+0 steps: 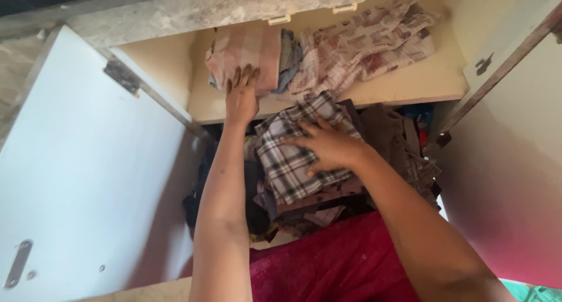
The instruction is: The person removes folded clothes from an open wardrobe shelf, stacks them on their lap, and then uses a green brush to sweep the empty shelf. They then place the clothes back onto the shelf in a stacked arrangement.
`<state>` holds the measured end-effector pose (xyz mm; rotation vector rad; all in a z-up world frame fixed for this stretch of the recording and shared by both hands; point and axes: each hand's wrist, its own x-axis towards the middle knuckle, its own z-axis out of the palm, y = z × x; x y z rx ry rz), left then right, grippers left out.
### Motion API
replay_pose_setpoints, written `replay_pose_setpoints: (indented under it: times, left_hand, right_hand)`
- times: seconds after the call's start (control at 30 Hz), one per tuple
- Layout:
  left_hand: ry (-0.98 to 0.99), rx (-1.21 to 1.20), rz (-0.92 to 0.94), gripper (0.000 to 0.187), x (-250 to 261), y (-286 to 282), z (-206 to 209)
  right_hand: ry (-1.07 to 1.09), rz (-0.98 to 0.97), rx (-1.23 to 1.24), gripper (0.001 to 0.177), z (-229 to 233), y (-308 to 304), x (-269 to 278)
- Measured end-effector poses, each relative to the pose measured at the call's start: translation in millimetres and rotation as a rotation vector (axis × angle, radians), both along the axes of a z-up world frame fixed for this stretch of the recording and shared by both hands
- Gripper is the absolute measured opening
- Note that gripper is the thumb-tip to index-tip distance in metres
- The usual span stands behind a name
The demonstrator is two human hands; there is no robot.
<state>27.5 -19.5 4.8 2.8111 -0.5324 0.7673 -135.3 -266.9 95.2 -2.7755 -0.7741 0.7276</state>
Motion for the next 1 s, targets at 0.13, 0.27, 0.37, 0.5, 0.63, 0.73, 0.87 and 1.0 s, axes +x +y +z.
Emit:
replay_pose_setpoints:
  times: [0.13, 0.27, 0.37, 0.5, 0.63, 0.73, 0.87, 1.0]
  left_hand:
    - [0.189, 0.039, 0.078, 0.104, 29.0, -18.8, 2.5]
    - [-0.027, 0.253, 0.148, 0.069, 62.8, -12.9, -12.8]
    - [0.141, 0.026, -0.017, 0.053, 94.0, 18.4, -21.6]
    - [0.23, -0.28, -0.002, 0.037, 118.6, 57.7, -37.2]
    - [-0.065, -0.542, 0.015, 0.037, 120.3, 79.0, -57.5]
    - [0.045, -1.02, 0.198, 0.039, 110.4, 93.6, -57.2]
    - [0.222, -1.728, 0.032, 0.036, 57.3, 118.6, -43.6]
    - [0.166, -1.958, -0.368, 0.035, -31.3, 132.8, -39.4]
  right_hand:
    - [-0.02, 0.013, -0.002, 0.103, 2.7, -2.1, -0.7]
    - [-0.02, 0.015, -0.006, 0.103, 5.8, -2.0, -2.3]
    - [-0.011, 0.01, -0.015, 0.103, 5.7, -2.6, -3.6]
    - [0.0, -0.014, 0.005, 0.103, 4.7, -1.3, -5.3]
    - [-0.003, -0.023, 0.029, 0.103, 2.7, -0.5, -5.9]
    - [-0.012, -0.018, 0.022, 0.103, 0.6, -1.4, -4.7]
    - [-0.024, 0.001, 0.022, 0.104, -2.4, -1.5, -2.8]
    - [-0.022, -0.017, 0.015, 0.106, -3.9, -2.3, -0.4]
